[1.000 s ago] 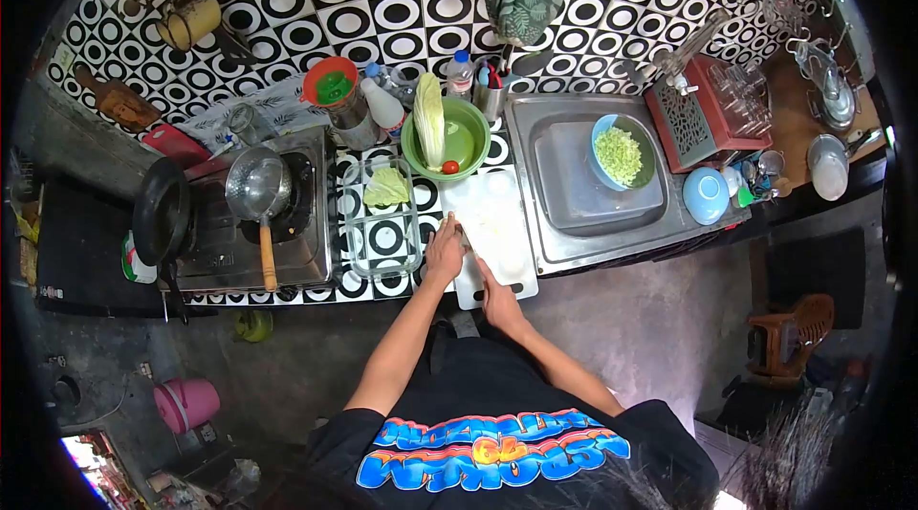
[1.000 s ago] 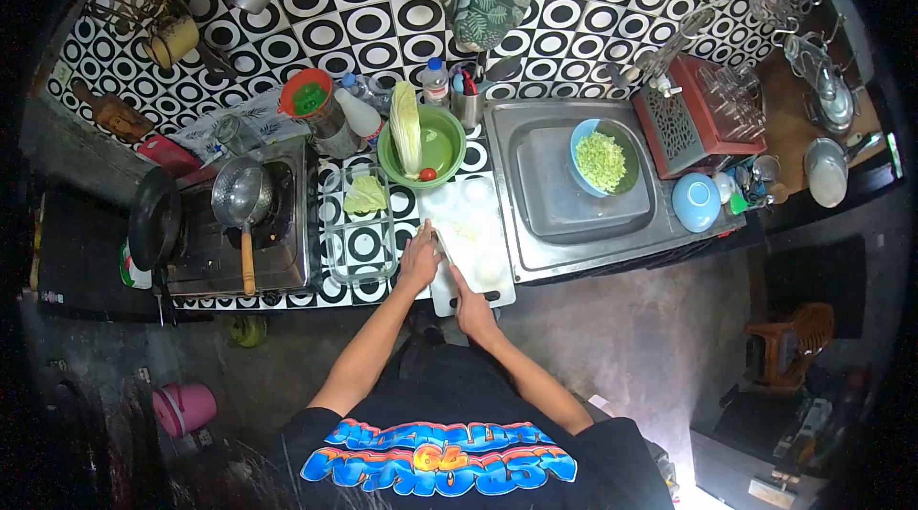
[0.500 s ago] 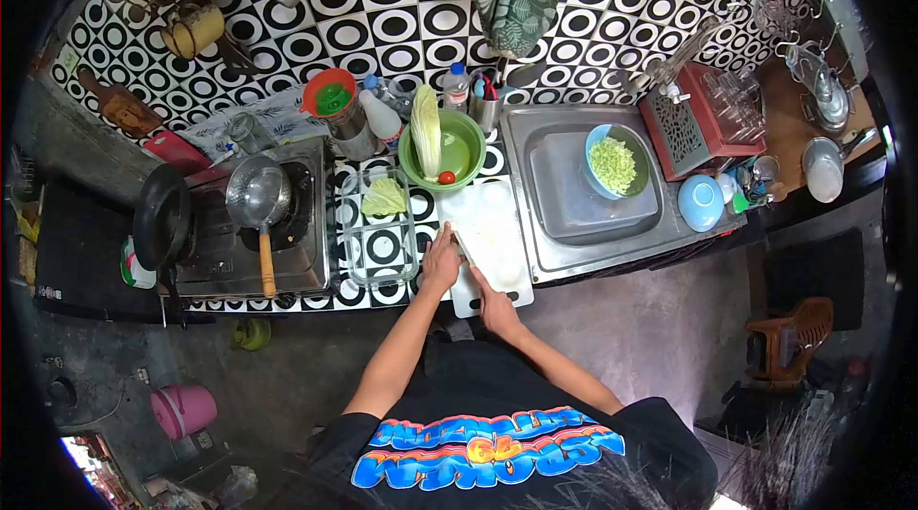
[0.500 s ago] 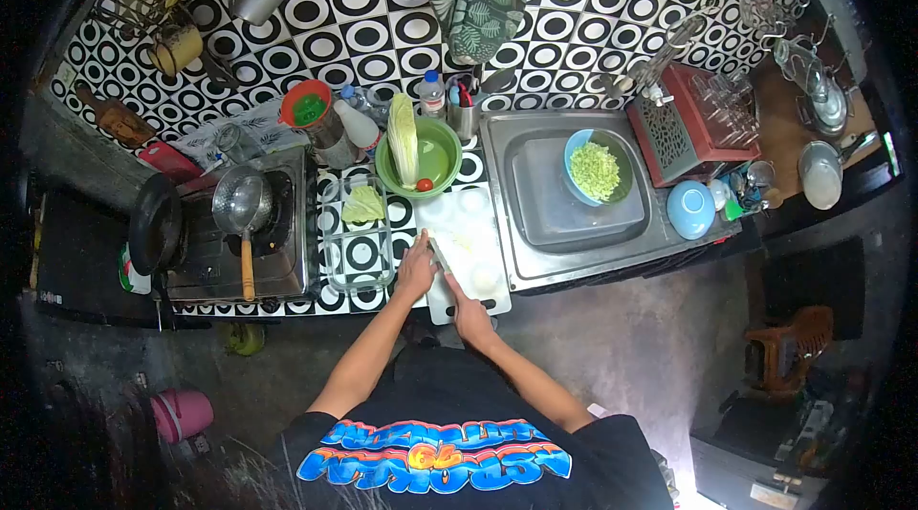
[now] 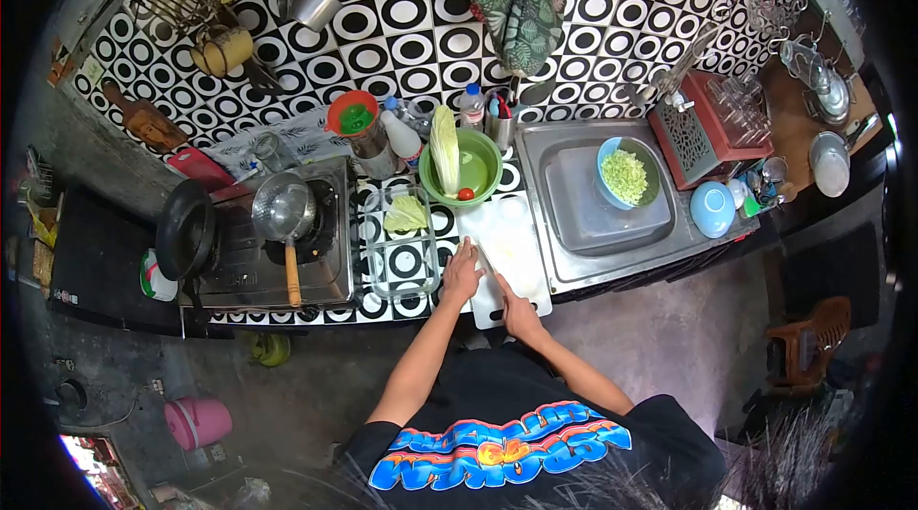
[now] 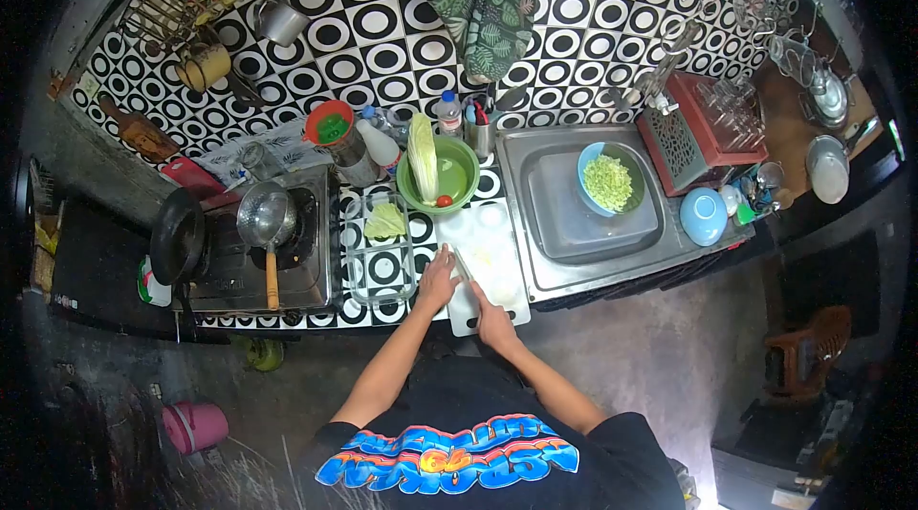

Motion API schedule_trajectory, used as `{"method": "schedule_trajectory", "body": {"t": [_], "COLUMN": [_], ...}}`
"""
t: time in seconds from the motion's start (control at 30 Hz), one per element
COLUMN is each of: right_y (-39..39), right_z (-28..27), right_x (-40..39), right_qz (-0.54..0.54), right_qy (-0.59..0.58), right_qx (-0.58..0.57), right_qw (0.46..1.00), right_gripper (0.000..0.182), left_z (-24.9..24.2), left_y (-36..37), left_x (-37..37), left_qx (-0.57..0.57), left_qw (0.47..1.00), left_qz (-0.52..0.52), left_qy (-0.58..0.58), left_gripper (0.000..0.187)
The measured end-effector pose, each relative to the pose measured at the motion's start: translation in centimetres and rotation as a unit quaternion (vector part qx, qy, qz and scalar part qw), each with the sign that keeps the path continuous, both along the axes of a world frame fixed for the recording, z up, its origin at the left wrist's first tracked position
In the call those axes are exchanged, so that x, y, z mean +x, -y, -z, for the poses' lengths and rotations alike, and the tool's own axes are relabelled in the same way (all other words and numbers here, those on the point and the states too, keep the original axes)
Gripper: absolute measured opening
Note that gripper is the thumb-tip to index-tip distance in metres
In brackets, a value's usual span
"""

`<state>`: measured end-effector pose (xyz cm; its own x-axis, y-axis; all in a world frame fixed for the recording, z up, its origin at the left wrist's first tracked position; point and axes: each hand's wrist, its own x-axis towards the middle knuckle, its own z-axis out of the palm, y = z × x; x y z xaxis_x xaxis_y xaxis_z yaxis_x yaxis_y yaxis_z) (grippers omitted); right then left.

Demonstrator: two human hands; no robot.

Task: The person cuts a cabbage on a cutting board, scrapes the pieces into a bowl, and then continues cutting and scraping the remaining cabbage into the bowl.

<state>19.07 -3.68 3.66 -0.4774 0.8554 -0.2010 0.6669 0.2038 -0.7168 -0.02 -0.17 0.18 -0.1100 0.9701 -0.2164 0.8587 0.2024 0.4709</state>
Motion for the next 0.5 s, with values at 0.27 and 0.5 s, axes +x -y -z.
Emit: {"method": "schedule_trajectory", "body": {"t": [0.27,0.5], "right_y": [-3.3,-2.0], "right_z": [-0.2,0.8], "right_x": [-2.4,-3.4], "right_qz": [0.038,0.002], "right_qy": [-0.026,-0.034], "right_qx": [0.016,0.034], "right_qw": [0.999,0.999], "right_gripper": [0.06,0.058], "left_z": [1.1,0.8], "left_y": [0.7,0.4], "left_x": [0.0,-0.3], "left_qx": [0.036,0.042], "left_qw": [0.999,0.999], "left_qz": [0.011,0.007], "left_qy": [0.0,0.014], "left_gripper": [0.076,0.074]}}
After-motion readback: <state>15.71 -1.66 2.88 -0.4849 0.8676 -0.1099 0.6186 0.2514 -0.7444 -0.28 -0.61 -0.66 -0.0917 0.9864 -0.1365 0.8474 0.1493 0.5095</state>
